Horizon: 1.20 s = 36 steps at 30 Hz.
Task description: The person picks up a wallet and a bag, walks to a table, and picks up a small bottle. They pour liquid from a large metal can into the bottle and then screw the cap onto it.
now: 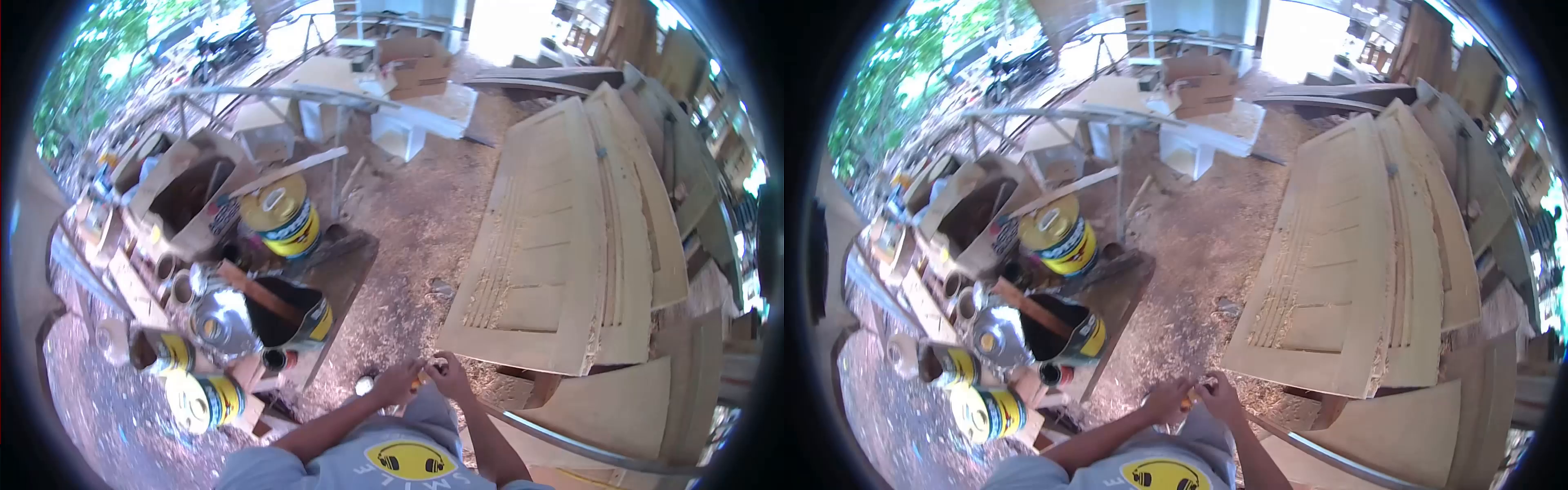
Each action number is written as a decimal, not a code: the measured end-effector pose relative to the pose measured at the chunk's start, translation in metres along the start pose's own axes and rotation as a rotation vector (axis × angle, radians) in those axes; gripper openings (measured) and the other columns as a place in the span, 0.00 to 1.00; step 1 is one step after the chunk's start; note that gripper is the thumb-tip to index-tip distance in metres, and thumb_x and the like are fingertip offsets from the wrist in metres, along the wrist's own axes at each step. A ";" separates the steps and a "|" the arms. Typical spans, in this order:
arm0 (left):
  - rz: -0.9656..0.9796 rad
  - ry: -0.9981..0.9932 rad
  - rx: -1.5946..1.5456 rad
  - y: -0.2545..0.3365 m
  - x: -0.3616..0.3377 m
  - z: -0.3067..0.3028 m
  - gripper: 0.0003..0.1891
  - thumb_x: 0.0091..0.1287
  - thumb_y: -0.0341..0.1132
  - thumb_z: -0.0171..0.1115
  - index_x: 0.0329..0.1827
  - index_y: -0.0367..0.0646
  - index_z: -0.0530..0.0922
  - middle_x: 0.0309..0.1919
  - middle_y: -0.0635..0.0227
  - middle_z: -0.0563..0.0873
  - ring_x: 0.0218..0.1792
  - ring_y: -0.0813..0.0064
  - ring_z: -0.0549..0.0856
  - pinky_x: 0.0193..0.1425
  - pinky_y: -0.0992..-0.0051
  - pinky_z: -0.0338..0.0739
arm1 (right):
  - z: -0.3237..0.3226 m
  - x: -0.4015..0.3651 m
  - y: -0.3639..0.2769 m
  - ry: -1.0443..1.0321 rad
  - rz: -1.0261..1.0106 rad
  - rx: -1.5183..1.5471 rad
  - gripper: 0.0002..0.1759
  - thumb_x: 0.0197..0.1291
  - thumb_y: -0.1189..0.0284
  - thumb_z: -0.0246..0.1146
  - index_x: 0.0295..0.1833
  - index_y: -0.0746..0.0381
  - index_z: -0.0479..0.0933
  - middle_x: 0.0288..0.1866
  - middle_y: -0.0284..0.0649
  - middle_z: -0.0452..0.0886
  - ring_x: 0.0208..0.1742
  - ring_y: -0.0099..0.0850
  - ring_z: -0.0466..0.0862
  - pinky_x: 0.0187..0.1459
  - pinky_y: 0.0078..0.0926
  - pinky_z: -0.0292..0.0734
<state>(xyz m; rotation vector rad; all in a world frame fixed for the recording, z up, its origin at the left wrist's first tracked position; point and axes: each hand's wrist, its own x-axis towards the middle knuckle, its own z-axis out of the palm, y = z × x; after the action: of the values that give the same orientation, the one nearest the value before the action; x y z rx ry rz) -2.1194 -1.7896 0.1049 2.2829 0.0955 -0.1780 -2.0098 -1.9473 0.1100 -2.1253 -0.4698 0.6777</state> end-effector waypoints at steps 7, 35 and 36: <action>-0.552 -0.115 0.264 -0.077 0.005 0.006 0.36 0.55 0.45 0.72 0.66 0.40 0.70 0.59 0.47 0.79 0.52 0.50 0.84 0.59 0.54 0.78 | -0.035 0.124 -0.057 0.028 -0.139 -0.464 0.18 0.54 0.59 0.70 0.44 0.60 0.83 0.33 0.48 0.86 0.38 0.43 0.88 0.43 0.41 0.82; -1.086 0.366 -0.189 -0.061 -0.096 0.032 0.20 0.72 0.48 0.53 0.44 0.42 0.87 0.41 0.55 0.89 0.42 0.60 0.88 0.50 0.66 0.83 | -0.042 0.335 -0.222 -0.191 -0.529 -0.189 0.12 0.57 0.68 0.65 0.44 0.63 0.82 0.32 0.45 0.84 0.34 0.38 0.86 0.40 0.33 0.79; -1.041 0.402 -0.178 -0.066 -0.088 0.012 0.18 0.72 0.47 0.54 0.44 0.43 0.87 0.45 0.57 0.89 0.46 0.61 0.88 0.52 0.67 0.82 | -0.045 0.319 -0.224 -0.250 -0.516 -0.169 0.12 0.58 0.68 0.65 0.44 0.63 0.82 0.32 0.46 0.84 0.33 0.38 0.86 0.40 0.33 0.79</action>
<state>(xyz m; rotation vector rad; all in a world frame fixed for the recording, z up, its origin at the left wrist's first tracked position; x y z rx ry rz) -2.2160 -1.7557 0.0623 1.8532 1.4389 -0.2215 -1.7521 -1.6715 0.2177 -1.9552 -1.1987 0.6159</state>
